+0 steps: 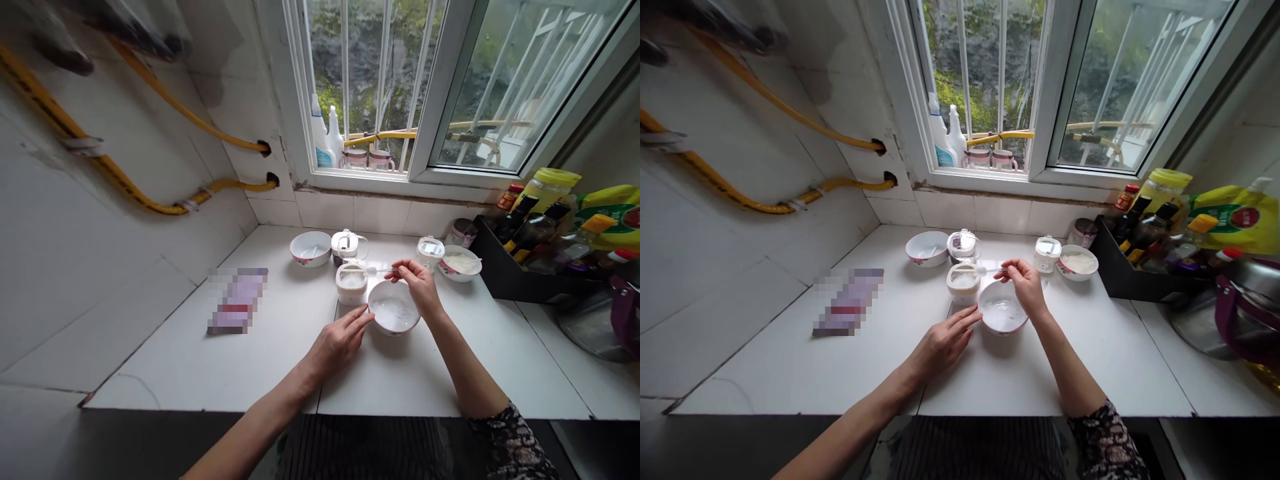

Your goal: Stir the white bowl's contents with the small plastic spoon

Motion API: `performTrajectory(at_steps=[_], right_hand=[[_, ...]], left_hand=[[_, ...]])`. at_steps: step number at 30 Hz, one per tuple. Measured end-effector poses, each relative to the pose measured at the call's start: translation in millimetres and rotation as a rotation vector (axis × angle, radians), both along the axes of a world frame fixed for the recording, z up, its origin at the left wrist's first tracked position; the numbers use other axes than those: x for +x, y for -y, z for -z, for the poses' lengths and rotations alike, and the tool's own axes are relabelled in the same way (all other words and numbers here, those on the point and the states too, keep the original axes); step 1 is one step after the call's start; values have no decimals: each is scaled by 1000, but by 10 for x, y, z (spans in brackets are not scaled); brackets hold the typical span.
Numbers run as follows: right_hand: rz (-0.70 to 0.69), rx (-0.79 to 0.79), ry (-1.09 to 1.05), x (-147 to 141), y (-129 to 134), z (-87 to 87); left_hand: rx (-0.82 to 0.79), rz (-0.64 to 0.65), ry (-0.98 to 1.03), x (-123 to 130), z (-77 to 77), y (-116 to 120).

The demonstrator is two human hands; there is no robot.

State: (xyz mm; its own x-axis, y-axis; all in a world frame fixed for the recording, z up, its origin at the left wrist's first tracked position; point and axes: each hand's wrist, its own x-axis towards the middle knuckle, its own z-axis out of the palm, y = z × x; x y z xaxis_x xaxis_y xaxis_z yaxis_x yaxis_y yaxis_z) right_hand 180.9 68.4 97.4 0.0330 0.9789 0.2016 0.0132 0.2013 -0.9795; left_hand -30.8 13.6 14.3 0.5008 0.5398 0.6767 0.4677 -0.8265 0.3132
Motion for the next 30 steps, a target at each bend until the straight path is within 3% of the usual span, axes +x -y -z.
performTrajectory(at_steps=[3,7,10,15,22,26,30], right_hand=[[-12,196,200,-154,40,-18],[-24,539,667,-261,97,6],[16,633,775,-222,116,-8],[160,444,658,42,93,-99],[-41,220,814,227,104,33],[-104,155,777,148,128,89],[-78,87,679,160,124,83]], left_hand=[[3,-7,0,1,13,-2],[11,-13,-6,-2,25,-7],[14,-10,-1,-1,20,-6],[7,-3,1,0,-6,6],[5,3,-5,-3,1,7],[-2,4,-7,-13,16,6],[1,4,-1,-14,15,5]])
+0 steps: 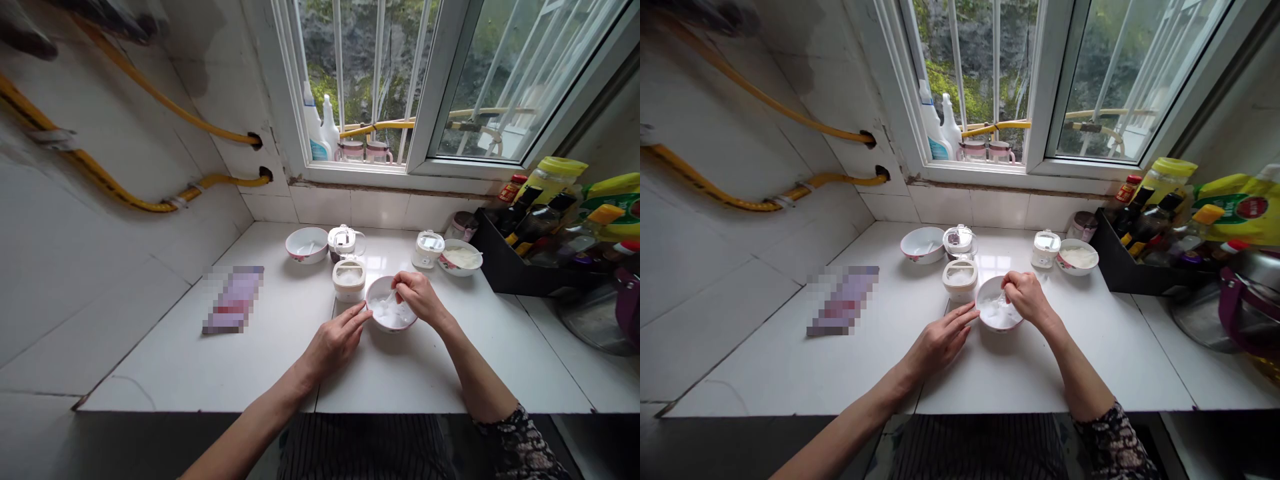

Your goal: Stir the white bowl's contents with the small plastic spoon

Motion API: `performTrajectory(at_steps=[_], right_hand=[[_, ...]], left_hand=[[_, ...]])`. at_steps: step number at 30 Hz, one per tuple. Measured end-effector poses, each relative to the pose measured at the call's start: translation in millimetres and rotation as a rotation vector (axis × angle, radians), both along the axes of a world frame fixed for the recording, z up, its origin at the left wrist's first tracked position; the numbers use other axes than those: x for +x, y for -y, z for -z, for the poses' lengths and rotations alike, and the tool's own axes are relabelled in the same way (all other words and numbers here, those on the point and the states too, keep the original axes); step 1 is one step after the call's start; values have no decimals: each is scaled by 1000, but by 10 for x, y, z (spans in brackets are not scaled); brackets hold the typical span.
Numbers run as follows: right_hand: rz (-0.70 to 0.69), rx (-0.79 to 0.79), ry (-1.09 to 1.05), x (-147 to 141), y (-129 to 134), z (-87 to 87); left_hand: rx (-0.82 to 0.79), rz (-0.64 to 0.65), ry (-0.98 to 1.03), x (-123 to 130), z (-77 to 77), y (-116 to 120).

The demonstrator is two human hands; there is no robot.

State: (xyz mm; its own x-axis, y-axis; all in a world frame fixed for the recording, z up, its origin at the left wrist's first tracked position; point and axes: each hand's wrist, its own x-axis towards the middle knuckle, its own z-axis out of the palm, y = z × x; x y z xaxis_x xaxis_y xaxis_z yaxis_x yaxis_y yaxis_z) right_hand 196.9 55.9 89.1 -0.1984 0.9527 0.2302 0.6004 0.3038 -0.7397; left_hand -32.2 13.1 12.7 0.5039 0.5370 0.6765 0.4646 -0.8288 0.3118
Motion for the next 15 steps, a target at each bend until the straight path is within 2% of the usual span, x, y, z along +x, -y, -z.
performTrajectory(at_steps=[6,15], right_hand=[[48,-69,-162,95,6,5],[35,-89,-180,48,20,18]], left_hand=[[8,7,19,5,-17,-2],[-6,8,20,0,-16,2]])
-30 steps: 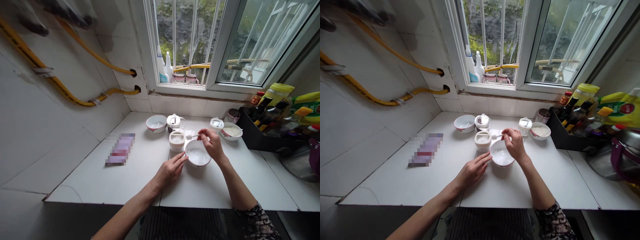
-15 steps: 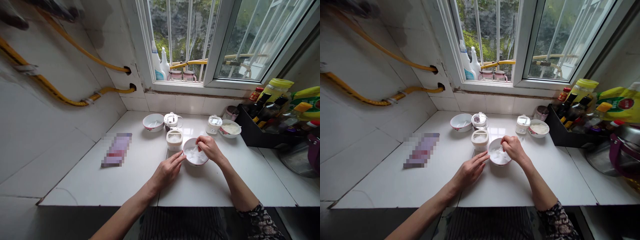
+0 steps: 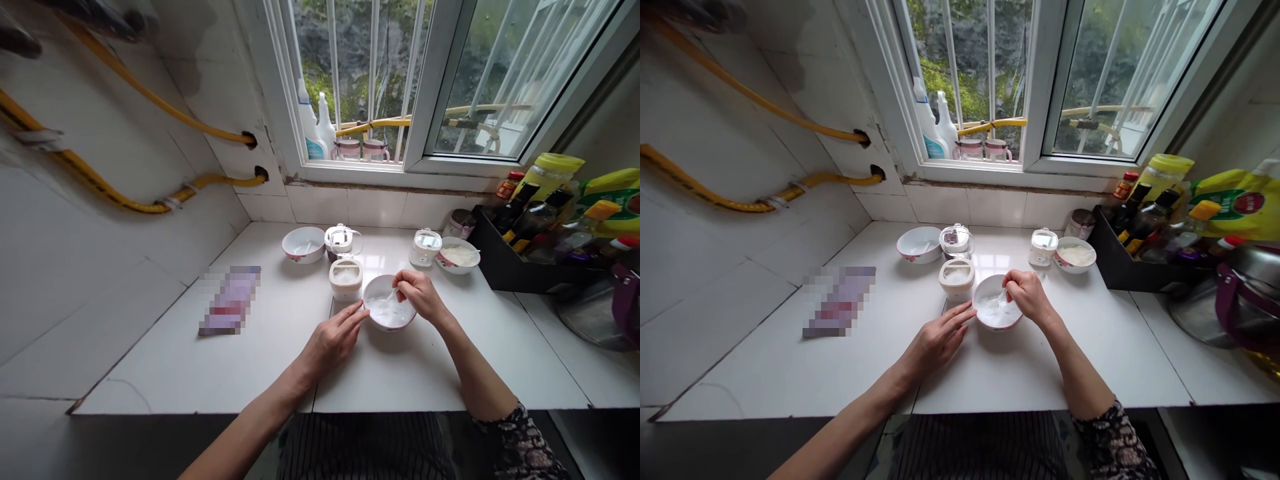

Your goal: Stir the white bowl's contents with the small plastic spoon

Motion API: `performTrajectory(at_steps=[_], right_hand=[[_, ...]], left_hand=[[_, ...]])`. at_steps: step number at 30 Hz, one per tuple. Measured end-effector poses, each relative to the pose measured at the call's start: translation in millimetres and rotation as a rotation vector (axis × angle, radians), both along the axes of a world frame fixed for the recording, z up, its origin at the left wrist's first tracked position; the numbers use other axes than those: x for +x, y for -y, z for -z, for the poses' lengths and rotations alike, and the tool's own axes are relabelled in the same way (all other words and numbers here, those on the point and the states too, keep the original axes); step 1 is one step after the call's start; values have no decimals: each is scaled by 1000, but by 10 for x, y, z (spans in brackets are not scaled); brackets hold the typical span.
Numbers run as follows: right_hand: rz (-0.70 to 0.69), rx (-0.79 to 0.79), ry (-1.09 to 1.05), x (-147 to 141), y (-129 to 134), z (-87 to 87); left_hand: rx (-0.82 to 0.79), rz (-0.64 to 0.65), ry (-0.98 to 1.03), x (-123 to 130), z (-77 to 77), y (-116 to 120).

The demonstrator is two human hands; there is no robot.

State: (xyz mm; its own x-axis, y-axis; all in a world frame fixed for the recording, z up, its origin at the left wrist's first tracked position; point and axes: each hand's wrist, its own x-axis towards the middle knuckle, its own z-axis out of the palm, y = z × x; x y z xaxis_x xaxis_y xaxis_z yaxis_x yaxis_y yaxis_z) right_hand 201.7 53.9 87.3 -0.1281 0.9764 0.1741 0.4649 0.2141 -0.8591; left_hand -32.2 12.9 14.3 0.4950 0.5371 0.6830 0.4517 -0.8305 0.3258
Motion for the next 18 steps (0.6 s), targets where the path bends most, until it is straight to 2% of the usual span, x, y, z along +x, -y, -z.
performTrajectory(at_steps=[4,9,13,18], right_hand=[[-34,-39,-21,-34,11,6],[2,-138,-237,9,-10,-19],[36,-148,-333,66,-42,-35],[54,-148,-351,77,-51,-33]], left_hand=[[-5,-4,0,2,11,-3],[-5,2,1,-2,-4,-2],[-7,4,-2,2,-9,0],[1,4,-3,3,-4,-2]])
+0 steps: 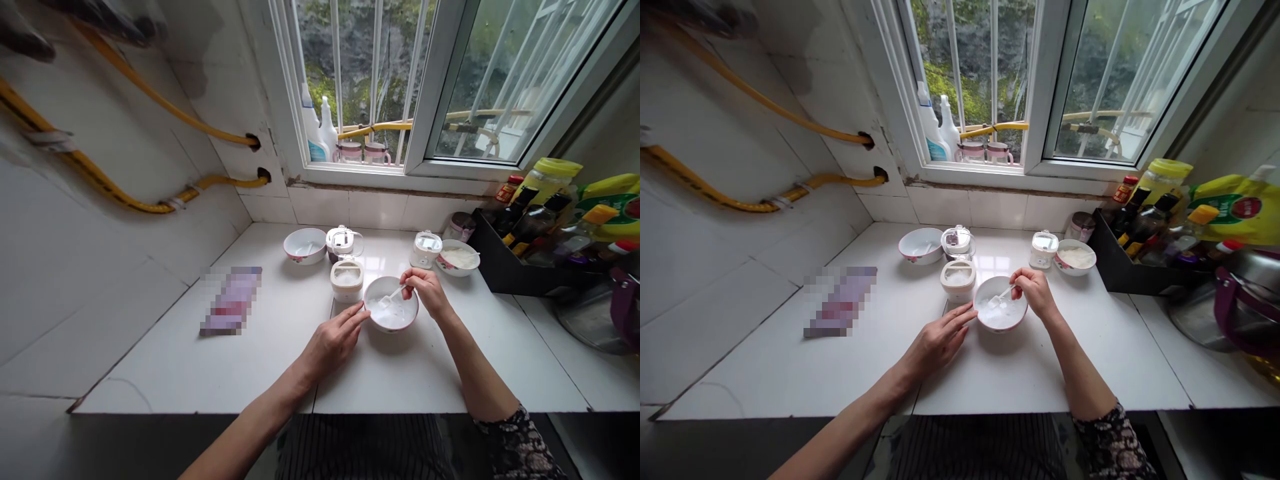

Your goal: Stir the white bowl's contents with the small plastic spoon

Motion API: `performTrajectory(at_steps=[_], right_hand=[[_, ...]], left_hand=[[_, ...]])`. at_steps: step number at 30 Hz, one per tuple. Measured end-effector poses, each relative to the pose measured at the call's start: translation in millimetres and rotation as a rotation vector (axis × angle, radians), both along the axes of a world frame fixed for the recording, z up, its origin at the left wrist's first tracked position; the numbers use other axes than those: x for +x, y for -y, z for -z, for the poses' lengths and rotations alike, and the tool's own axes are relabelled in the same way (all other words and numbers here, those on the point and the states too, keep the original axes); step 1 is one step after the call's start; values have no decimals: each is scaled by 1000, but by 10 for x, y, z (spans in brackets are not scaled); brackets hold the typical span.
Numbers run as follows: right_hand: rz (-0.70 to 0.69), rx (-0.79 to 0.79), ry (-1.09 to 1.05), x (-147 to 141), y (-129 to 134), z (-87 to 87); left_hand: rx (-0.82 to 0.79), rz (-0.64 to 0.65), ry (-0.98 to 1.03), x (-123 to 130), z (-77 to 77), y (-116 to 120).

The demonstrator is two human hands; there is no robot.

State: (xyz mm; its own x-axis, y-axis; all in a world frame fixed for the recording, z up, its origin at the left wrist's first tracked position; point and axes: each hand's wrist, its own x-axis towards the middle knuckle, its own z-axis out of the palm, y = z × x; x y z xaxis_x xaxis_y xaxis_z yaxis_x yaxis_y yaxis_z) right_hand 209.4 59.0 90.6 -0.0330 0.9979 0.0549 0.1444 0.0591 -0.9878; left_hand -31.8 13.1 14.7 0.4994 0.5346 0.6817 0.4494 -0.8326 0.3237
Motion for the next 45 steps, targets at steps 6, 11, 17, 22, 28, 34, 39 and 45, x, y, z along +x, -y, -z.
performTrajectory(at_steps=[6,11,17,22,28,34,39,45], right_hand=[[20,28,83,-32,25,14],[36,22,53,-33,12,33],[24,-24,-38,31,-33,35],[48,-15,-106,34,-94,9],[55,201,-77,-268,-97,-118],[-38,641,437,-540,-25,-113],[26,700,481,-407,-35,-174],[-71,380,338,-106,-103,-223]], left_hand=[[5,-8,-6,0,-5,-1],[17,1,-3,2,-7,-4],[6,-4,0,7,-24,5],[1,-10,-8,6,-22,2],[7,-21,-16,9,1,-8],[27,-30,-11,18,-5,-3],[24,-29,-8,21,3,-5],[10,-24,-16,15,-5,4]])
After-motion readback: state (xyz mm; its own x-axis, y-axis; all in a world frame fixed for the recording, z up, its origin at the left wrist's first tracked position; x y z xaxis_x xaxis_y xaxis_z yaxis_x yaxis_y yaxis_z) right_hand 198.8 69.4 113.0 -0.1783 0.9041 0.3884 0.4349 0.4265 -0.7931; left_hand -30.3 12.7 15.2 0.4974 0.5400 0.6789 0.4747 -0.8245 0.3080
